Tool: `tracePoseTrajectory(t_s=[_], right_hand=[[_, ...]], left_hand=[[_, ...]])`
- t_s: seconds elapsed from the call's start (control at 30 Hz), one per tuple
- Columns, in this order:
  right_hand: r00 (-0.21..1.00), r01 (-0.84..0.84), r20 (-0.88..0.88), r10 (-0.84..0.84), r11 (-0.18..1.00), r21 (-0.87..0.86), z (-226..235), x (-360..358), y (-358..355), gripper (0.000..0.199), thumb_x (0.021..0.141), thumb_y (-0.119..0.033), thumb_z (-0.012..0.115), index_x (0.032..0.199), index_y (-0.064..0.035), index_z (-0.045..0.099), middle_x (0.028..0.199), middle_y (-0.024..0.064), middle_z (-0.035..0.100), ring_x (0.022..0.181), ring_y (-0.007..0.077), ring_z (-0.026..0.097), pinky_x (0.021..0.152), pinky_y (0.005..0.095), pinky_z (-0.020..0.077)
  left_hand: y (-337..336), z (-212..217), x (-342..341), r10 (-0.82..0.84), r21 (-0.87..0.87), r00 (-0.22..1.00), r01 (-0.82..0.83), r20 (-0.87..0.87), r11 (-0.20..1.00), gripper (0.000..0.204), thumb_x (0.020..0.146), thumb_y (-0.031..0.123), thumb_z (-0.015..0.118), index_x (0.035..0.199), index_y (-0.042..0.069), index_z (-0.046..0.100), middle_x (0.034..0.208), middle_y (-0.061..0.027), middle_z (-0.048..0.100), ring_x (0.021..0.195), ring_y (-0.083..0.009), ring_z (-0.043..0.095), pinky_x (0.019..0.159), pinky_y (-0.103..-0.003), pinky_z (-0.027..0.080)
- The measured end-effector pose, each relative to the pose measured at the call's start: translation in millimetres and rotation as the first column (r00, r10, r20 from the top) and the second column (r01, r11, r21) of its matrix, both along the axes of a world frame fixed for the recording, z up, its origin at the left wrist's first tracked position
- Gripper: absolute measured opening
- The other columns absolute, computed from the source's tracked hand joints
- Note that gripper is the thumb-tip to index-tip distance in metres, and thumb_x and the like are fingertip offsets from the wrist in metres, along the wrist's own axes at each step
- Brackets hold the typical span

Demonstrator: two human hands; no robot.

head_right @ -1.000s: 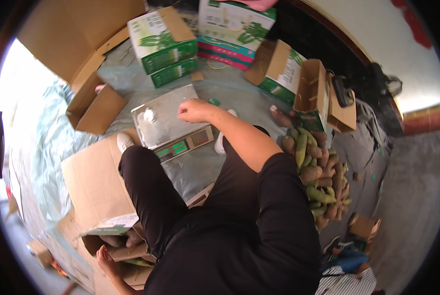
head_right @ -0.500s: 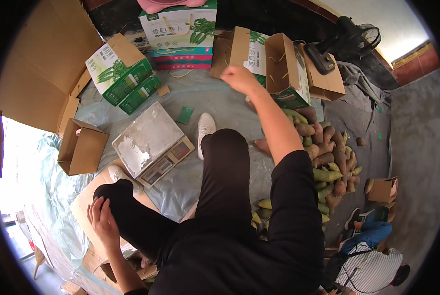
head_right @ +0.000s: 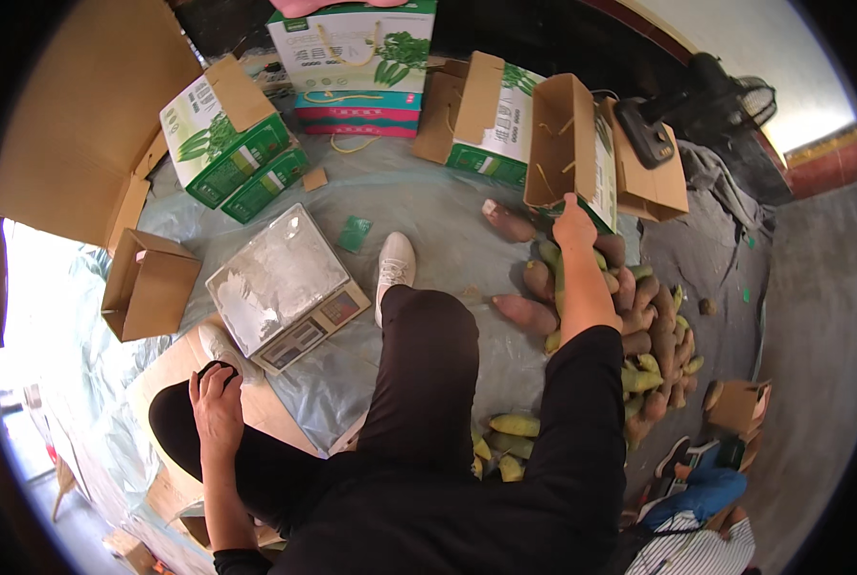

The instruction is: Sort and weigh vegetables into cardboard boxes.

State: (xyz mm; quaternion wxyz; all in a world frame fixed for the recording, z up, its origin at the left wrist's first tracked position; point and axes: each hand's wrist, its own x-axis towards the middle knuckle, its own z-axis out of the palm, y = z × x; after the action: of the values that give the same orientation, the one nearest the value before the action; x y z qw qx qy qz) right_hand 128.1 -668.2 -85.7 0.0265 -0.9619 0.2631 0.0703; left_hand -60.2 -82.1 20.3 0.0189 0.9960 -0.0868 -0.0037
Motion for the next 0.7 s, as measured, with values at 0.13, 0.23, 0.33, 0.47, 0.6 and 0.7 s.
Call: tracePoseTrajectory(t_s=[0.13,0.23,0.33,0.47,0.6,0.7], right_hand=[[0.997,0.003,-0.073,-0.004,1.0,-0.026,-4.6,21.8,-7.2,0.057,0.082,-0.019,0.062,0.133,-0.0196,0.035,0.109,0.0169,0.062,0.099,0.0339,0.06,0.081,0.0448,0.0481],[0.994,0.021,-0.102,-0.026,0.998,-0.053,-18.4,23.1,-13.4,0.049,0.083,-0.018,0.059,0.128,-0.016,0.039,0.106,0.0166,0.063,0.098,0.0335,0.061,0.08,0.044,0.0487],[0.978,0.056,-0.188,-0.087,0.985,-0.161,-20.8,17.9,-24.1,0.029,0.087,-0.015,0.05,0.116,-0.0099,0.051,0.102,0.0164,0.065,0.097,0.0318,0.063,0.078,0.0433,0.0509],[0.996,-0.029,-0.094,0.007,0.974,-0.227,-5.8,17.9,-31.7,0.017,0.085,-0.014,0.049,0.097,-0.0072,0.059,0.1,0.0153,0.065,0.095,0.0309,0.063,0.078,0.0422,0.0518],[0.988,-0.138,0.033,0.151,0.96,-0.245,49.7,17.7,-30.3,0.019,0.08,-0.011,0.05,0.096,-0.0107,0.06,0.095,0.0133,0.066,0.094,0.0314,0.063,0.079,0.0421,0.0509],[0.979,-0.066,0.176,0.101,0.979,-0.191,106.4,16.4,-29.6,0.022,0.073,-0.018,0.056,0.093,-0.0103,0.062,0.092,0.0164,0.066,0.091,0.0355,0.062,0.078,0.0462,0.0486]], left_hand=[[1.1,-1.9,6.9,0.017,-0.013,1.0,-0.018,-0.022,1.0,0.017,0.078,0.007,0.055,0.092,0.006,0.065,0.104,-0.0071,0.058,0.112,-0.0245,0.051,0.105,-0.051,0.029],[2.2,-2.7,7.1,0.029,-0.002,0.999,-0.029,-0.041,1.0,0.017,0.079,0.007,0.055,0.092,0.006,0.065,0.104,-0.0074,0.058,0.112,-0.0248,0.051,0.104,-0.051,0.029],[1.6,-2.8,8.3,0.027,-0.003,0.998,-0.027,-0.054,1.0,0.018,0.079,0.007,0.054,0.093,0.006,0.065,0.105,-0.0077,0.058,0.112,-0.025,0.051,0.104,-0.05,0.029],[2.1,-2.4,9.3,0.011,-0.013,0.998,-0.012,-0.064,1.0,0.018,0.078,0.007,0.054,0.093,0.006,0.066,0.105,-0.0083,0.059,0.113,-0.0253,0.051,0.104,-0.05,0.03],[3.5,-1.1,7.2,0.027,-0.047,0.998,-0.029,-0.056,0.998,0.019,0.078,0.007,0.054,0.092,0.006,0.067,0.105,-0.0086,0.059,0.112,-0.0254,0.051,0.103,-0.05,0.031],[5.7,-0.8,7.2,-0.023,-0.084,0.998,0.018,-0.055,0.996,0.02,0.076,0.007,0.055,0.092,0.007,0.067,0.105,-0.0078,0.059,0.112,-0.025,0.051,0.103,-0.049,0.031]])
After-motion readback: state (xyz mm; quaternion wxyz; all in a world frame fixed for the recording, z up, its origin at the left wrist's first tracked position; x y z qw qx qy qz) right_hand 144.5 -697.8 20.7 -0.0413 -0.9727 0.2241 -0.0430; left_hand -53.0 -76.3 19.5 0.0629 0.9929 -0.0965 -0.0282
